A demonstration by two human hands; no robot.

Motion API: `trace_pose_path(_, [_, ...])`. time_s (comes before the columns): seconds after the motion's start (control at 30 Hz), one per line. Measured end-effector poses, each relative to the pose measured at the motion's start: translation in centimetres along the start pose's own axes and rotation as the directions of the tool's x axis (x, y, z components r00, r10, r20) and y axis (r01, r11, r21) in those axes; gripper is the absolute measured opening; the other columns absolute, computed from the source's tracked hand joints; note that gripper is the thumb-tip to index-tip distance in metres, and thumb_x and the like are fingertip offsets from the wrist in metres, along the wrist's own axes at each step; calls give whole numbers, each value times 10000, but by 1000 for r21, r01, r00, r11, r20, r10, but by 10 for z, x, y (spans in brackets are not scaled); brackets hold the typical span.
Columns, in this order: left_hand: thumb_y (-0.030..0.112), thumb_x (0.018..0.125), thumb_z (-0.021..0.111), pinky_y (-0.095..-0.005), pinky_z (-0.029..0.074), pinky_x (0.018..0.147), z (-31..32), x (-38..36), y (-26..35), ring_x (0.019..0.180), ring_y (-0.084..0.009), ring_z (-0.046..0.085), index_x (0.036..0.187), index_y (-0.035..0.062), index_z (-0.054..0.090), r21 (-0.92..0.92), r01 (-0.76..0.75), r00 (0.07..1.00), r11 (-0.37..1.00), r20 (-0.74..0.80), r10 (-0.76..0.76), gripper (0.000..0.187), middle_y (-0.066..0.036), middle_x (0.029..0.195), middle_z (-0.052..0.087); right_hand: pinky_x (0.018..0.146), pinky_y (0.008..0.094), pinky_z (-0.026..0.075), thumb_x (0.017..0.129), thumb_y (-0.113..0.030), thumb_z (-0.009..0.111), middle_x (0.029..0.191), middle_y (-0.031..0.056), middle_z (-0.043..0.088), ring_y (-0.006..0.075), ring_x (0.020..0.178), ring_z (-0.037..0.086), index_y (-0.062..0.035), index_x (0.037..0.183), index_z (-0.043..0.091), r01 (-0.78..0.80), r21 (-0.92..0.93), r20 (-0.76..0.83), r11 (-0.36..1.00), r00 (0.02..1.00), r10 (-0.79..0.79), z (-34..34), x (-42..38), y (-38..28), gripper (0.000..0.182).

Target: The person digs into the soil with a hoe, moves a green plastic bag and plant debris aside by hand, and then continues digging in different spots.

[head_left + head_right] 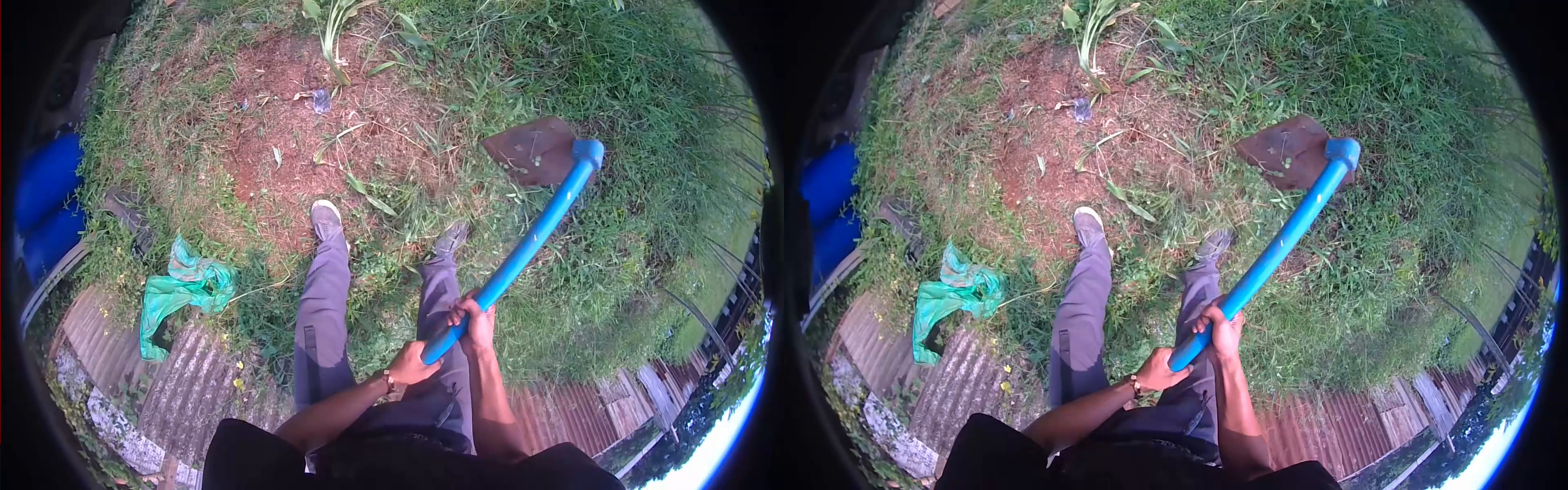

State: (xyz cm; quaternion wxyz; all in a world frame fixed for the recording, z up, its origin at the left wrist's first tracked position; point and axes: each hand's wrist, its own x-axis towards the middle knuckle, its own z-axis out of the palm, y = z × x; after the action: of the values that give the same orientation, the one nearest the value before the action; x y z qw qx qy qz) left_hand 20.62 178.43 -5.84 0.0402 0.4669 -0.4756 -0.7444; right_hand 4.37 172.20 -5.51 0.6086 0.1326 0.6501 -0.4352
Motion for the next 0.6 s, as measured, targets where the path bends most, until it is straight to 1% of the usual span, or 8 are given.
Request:
trace_pose_path(0.17, [209,731,679,-409,497,615,-61,183,65,651,-331,641,820,40,601,93,-202,979,975,-8,204,206,-175,699,631,465,290,402,808,6,568,582,-3,409,112,473,409,-61,777,466,474,-25,-156,880,868,-472,65,88,-127,125])
trace_pose_path(0.23, [237,733,707,-415,492,606,-75,218,64,664,-367,633,834,36,600,202,-155,952,967,-232,201,249,-181,700,631,451,284,399,795,8,584,560,11,443,116,448,421,-29,717,478,553,5,-94,833,830,-550,83,142,-128,137])
trace_pose_path(0.3, [247,767,690,-426,484,592,-60,193,7,664,-372,627,841,28,598,184,-18,934,983,-348,82,249,-189,705,629,422,281,399,772,-11,595,544,21,479,123,422,450,-46,671,501,416,-107,-86,903,901,-425,78,166,-69,142])
trace_pose_path(0.4, [243,730,745,-409,477,564,44,47,-129,556,-314,621,687,19,612,34,477,761,878,-515,-394,264,-162,592,600,376,295,411,733,-36,620,509,31,507,134,394,488,-42,657,528,-105,-438,-101,893,993,67,7,144,135,119])
trace_pose_path(0.43, [207,712,749,-412,479,566,78,-7,-177,539,-286,620,653,16,603,-142,368,718,919,-584,-378,247,-160,588,599,365,299,410,732,-19,604,516,32,515,127,394,488,-44,648,529,-218,-473,-85,854,976,202,4,104,158,115])
trace_pose_path(0.47, [193,724,729,-417,480,567,72,-41,-171,549,-265,633,674,24,618,-78,536,652,840,-593,-472,208,-131,578,606,367,295,410,735,-2,588,518,31,518,120,398,490,-52,639,526,-173,-434,-30,884,984,178,9,73,180,124])
trace_pose_path(0.53, [203,727,722,-410,495,594,45,-71,-147,618,-261,666,786,19,637,-144,540,664,829,-532,-525,210,-108,619,628,430,271,423,711,40,597,543,18,533,113,449,520,-49,641,544,-189,-360,44,914,975,220,11,30,192,126])
trace_pose_path(0.6, [209,732,708,-392,505,616,31,-43,-136,668,-263,676,897,28,628,4,320,785,947,-561,-263,258,-93,673,645,468,267,426,703,51,604,564,9,540,108,480,524,-41,652,549,-48,-337,114,940,989,91,21,19,155,119])
